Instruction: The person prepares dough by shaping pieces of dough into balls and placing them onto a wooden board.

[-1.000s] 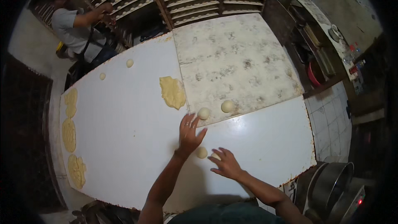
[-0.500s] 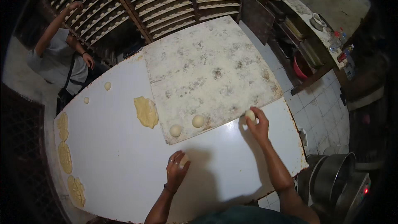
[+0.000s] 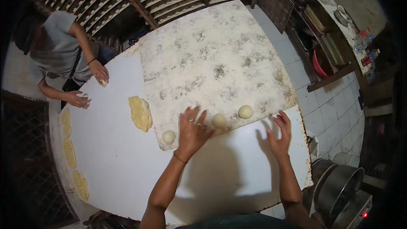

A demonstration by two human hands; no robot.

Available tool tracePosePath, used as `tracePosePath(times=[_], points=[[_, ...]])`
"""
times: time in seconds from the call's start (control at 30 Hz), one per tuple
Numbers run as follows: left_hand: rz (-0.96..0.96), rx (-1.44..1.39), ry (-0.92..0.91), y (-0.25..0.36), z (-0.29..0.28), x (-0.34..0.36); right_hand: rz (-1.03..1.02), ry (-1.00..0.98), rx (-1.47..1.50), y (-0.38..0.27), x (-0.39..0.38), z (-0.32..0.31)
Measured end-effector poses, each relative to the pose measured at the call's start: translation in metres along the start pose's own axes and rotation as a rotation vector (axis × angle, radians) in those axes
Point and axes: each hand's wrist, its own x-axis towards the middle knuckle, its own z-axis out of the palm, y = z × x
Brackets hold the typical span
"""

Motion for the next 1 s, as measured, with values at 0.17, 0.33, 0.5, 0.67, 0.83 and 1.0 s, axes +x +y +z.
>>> tracePosePath(times=[0.17,0.33,0.5,0.67,0.83,1.0], points=[[-0.048,-0.125,-0.044,-0.054,0.022,-0.038,0.201,0.102,0.131,0.019,-0.054,-0.035],[0.119,-0.106,-0.038,-0.060,0.024,-0.028,0.205,0.178,0.220,-0.005,-0.080,-0.047],[0.030,0.014,0.226,-0.063,-0.034,-0.065,0.200,0.132,0.295,-0.052,-0.100,-0.011],[-0.180,-0.250,0.285,-0.113,-0.096,-0.202,0.231,0.008,0.415,-0.088,-0.110,0.070],[-0.775,-0.771,0.795,-0.276,-0.117,-0.405,0.146,-0.281,0.351,-0.175,-0.139,0.154],[-1.049,-1.216,1.688,-0.456,-0.163,-0.551,0.110,-0.351,0.226,-0.253,-0.191,0.225]])
